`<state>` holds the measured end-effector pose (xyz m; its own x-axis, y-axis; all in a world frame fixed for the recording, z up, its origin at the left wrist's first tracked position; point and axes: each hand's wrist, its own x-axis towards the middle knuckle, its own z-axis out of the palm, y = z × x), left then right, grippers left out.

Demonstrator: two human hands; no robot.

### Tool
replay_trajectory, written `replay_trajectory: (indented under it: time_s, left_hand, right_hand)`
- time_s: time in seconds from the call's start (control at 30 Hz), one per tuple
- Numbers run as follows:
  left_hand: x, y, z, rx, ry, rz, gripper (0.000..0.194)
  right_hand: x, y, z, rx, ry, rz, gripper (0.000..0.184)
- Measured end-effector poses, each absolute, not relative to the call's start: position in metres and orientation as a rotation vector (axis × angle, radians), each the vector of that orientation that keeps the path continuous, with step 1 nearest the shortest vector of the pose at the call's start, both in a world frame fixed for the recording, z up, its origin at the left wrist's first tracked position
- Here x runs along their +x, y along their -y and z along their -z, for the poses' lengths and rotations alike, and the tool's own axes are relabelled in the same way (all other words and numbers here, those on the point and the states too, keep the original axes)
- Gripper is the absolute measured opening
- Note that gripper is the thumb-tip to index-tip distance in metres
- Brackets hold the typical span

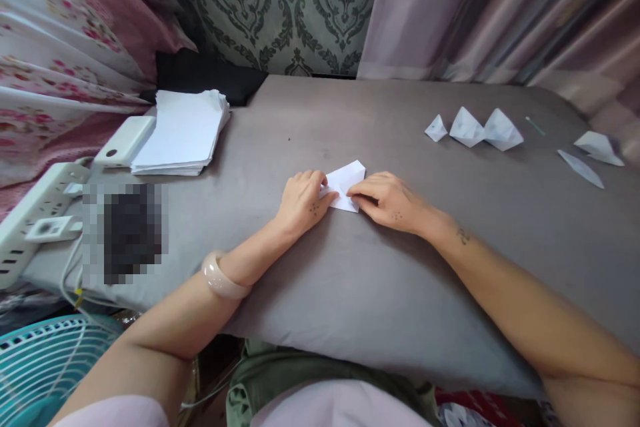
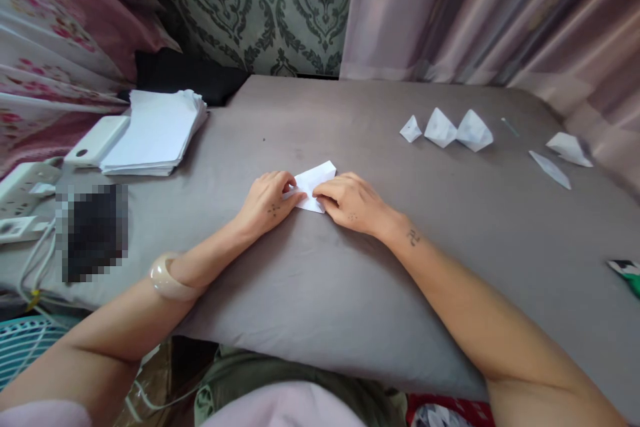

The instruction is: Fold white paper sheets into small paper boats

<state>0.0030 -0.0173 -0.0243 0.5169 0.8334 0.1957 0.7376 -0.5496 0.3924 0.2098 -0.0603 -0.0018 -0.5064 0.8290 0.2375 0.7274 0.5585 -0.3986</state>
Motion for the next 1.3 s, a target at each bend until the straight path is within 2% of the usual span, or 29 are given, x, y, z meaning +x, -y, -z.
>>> replay_trajectory:
  time_s: [0.27, 0.37, 0.5, 0.73, 0.97, 1.1, 1.2, 1.3]
  left_hand:
    - [-0.003, 0.019, 0.020, 2.602, -1.405, -0.510, 0.025]
    - [-0.003, 0.030, 0.010, 2.781, -1.313, -0.329, 0.015]
    - [0.003, 0.055, 0.002, 2.862, -1.191, -0.055, 0.020]
    - [0.006, 0.068, 0.004, 2.782, -1.279, -0.169, 0.036]
    - [-0.006, 0.035, 0.005, 2.730, -1.010, -0.330, 0.036]
    - [-0.005, 0.022, 0.012, 2.662, -1.019, -0.432, 0.031]
    - [-0.001, 0.011, 0.018, 2.618, -1.032, -0.472, 0.024]
    - [0.002, -0.004, 0.019, 2.575, -1.053, -0.487, 0.015]
  right_hand:
    - [0.203, 0.029, 0.002, -1.335, 2.313, -0.739, 0.010]
    - [0.203, 0.031, 0.004, -1.344, 2.279, -0.744, 0.009]
    - [0.204, 0.032, 0.006, -1.301, 2.307, -0.694, 0.010]
    - [0.202, 0.040, 0.008, -1.301, 2.358, -0.452, 0.008]
    - [0.194, 0.043, 0.004, -1.546, 2.248, -0.387, 0.014]
    - [0.196, 0.033, 0.007, -1.639, 2.167, -0.374, 0.010]
    - [0.202, 0.028, 0.013, -1.640, 2.158, -0.200, 0.025]
    - [0.208, 0.029, 0.019, -1.679, 2.157, -0.168, 0.040]
